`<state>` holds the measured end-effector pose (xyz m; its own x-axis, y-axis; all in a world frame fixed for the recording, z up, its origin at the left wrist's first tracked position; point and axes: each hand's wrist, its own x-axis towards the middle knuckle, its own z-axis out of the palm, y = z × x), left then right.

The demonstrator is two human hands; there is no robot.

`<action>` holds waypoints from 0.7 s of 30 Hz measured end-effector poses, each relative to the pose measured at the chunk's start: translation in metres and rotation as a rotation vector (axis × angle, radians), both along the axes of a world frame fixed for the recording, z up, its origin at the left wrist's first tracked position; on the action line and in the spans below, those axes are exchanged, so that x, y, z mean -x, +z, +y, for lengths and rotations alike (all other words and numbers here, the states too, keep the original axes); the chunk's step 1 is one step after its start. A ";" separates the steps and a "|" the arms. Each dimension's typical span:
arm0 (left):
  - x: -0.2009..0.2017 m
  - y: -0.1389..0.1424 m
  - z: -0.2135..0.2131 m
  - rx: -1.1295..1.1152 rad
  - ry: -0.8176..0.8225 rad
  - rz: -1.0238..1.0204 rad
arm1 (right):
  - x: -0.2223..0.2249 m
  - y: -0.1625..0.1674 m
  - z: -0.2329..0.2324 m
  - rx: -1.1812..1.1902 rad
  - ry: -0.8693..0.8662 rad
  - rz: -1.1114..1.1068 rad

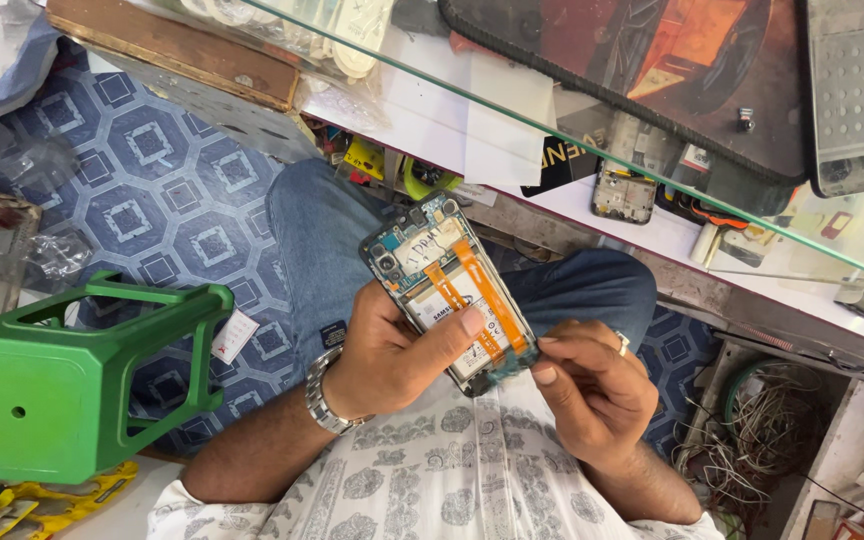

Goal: The person disassembles a mobile phone at a workbench, peeling orange adhesive tape from the battery and working the battery out of the phone body. They then handle the display assembly, separate its layers, and pick small components from the counter.

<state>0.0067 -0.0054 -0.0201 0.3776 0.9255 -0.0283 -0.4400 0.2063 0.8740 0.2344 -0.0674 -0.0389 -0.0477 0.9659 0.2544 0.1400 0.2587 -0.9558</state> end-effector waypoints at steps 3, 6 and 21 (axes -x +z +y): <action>0.000 0.000 -0.001 -0.071 0.025 0.056 | -0.001 0.000 -0.003 0.138 -0.007 0.056; -0.001 -0.001 0.000 -0.040 0.029 0.052 | 0.000 -0.003 -0.003 0.150 -0.008 0.076; 0.000 0.003 0.001 -0.098 -0.016 0.090 | 0.004 -0.008 0.000 0.208 0.135 0.274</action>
<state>0.0069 -0.0042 -0.0174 0.3921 0.9195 0.0271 -0.3563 0.1246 0.9260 0.2303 -0.0671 -0.0473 -0.1360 0.9879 0.0746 -0.1505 0.0538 -0.9871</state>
